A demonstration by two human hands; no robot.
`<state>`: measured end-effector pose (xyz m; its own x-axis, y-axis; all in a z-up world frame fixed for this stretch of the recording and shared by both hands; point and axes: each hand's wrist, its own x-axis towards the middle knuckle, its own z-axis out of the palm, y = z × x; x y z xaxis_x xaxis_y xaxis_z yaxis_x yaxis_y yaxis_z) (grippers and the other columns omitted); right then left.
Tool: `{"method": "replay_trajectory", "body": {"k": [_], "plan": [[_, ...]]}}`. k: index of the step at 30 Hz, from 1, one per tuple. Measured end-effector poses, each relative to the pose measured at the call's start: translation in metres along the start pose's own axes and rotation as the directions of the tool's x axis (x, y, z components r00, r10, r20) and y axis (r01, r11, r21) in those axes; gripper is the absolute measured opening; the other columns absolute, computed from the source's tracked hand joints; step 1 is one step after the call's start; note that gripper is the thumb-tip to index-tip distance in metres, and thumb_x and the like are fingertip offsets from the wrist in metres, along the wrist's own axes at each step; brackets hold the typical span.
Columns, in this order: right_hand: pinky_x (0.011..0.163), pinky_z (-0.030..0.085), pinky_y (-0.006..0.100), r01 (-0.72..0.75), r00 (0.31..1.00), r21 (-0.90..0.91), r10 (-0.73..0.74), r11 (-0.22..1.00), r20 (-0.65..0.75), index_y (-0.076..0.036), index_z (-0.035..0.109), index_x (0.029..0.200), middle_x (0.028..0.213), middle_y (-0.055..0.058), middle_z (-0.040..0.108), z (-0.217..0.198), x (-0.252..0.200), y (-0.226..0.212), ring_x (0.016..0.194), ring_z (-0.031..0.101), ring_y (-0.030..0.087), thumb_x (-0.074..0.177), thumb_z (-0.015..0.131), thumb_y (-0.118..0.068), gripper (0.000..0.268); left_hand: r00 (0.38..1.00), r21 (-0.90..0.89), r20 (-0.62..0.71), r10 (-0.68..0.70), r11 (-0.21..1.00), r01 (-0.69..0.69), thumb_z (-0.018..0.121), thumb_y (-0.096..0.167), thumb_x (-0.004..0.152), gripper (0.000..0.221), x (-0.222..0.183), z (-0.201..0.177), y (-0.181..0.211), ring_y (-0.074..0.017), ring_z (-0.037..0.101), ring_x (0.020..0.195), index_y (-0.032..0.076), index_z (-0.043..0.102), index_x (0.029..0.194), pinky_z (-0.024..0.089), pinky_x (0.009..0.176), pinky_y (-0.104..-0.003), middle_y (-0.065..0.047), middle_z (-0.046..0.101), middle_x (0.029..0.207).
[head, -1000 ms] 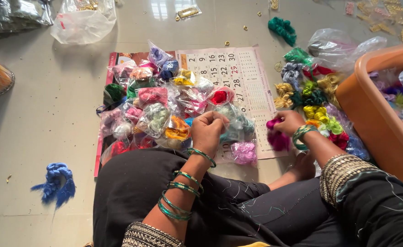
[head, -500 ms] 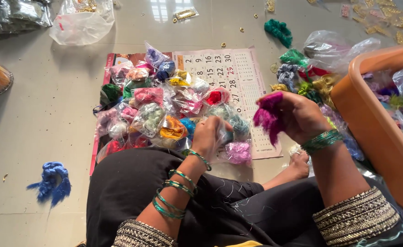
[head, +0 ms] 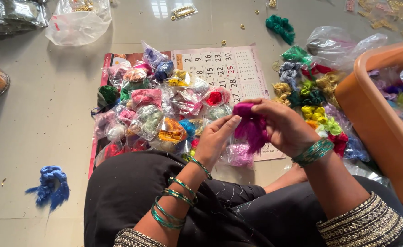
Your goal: The person picks up colorful silk threads, straightens them by hand, and places them into small plastic bags, sometimes grouping multiple colors together.
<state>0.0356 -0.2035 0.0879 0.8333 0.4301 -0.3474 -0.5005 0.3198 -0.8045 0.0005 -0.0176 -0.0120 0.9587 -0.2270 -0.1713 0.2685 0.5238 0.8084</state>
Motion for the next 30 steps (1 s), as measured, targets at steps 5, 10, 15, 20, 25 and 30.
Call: {"method": "replay_trajectory", "body": {"k": [5, 10, 15, 20, 25, 30], "plan": [[0.089, 0.058, 0.031, -0.042, 0.999, -0.088, 0.044, 0.995, 0.026, 0.001, 0.056, 0.140, 0.122, 0.015, 0.071, 0.015, -0.001, 0.003, 0.102, 0.071, 0.017, 0.095, 0.058, -0.008, 0.045, 0.991, 0.011, 0.008, -0.130, 0.991, 0.130, 0.072, 0.023, 0.094, 0.033, -0.014, 0.011, 0.025, 0.0029, 0.036, 0.047, 0.010, 0.070, 0.125, 0.022, 0.041, -0.019, 0.007, 0.068, 0.080], [0.086, 0.058, 0.029, -0.012, 0.999, -0.157, 0.018, 0.987, 0.038, -0.005, 0.052, 0.147, 0.121, 0.014, 0.071, 0.013, -0.006, 0.000, 0.102, 0.070, 0.016, 0.096, 0.059, -0.009, 0.052, 0.976, -0.084, 0.063, -0.209, 0.973, 0.214, 0.074, 0.017, 0.089, 0.035, -0.017, 0.010, 0.029, 0.0024, 0.035, 0.041, 0.010, 0.069, 0.123, 0.022, 0.038, -0.019, 0.005, 0.073, 0.083], [0.082, 0.059, 0.026, 0.056, 0.998, -0.512, -0.043, 0.857, 0.037, -0.009, 0.049, 0.143, 0.129, 0.001, 0.067, 0.007, -0.008, -0.011, 0.106, 0.068, 0.009, 0.088, 0.066, -0.011, 0.057, 0.990, -0.147, 0.024, -0.139, 0.979, 0.141, 0.074, 0.008, 0.091, 0.024, -0.010, -0.001, 0.014, 0.0027, 0.042, 0.047, 0.003, 0.071, 0.115, 0.026, 0.042, -0.018, 0.002, 0.074, 0.086], [0.073, 0.059, 0.028, 0.087, 0.995, -0.534, -0.094, 0.841, 0.014, -0.004, 0.058, 0.136, 0.115, 0.005, 0.072, -0.014, -0.008, -0.014, 0.091, 0.069, 0.011, 0.089, 0.070, -0.007, 0.049, 0.991, -0.185, 0.022, -0.133, 0.973, 0.134, 0.076, 0.009, 0.093, 0.015, -0.003, -0.015, 0.000, 0.0009, 0.040, 0.039, 0.004, 0.070, 0.106, 0.026, 0.035, -0.019, 0.003, 0.059, 0.068], [0.071, 0.057, 0.023, 0.119, 0.989, -0.472, -0.147, 0.874, -0.024, -0.001, 0.065, 0.130, 0.100, 0.006, 0.072, -0.027, -0.005, -0.010, 0.080, 0.069, 0.008, 0.096, 0.068, -0.009, 0.035, 0.989, -0.123, -0.077, -0.130, 0.985, 0.120, 0.075, 0.001, 0.084, 0.026, 0.011, -0.022, -0.024, -0.0092, 0.072, 0.074, -0.002, 0.068, 0.109, 0.058, 0.067, -0.023, -0.006, 0.076, 0.087], [0.044, 0.038, 0.019, 0.040, 0.993, -0.524, -0.092, 0.851, -0.073, -0.006, 0.068, 0.127, 0.094, 0.005, 0.075, 0.001, -0.015, -0.022, 0.053, 0.048, 0.002, 0.097, 0.064, -0.017, 0.032, 0.985, 0.323, -0.168, 0.044, 0.946, 0.013, 0.087, 0.012, 0.070, 0.076, 0.003, -0.010, -0.002, -0.0126, 0.071, 0.090, 0.006, 0.057, 0.140, 0.060, 0.073, -0.028, -0.011, 0.071, 0.110]]}}
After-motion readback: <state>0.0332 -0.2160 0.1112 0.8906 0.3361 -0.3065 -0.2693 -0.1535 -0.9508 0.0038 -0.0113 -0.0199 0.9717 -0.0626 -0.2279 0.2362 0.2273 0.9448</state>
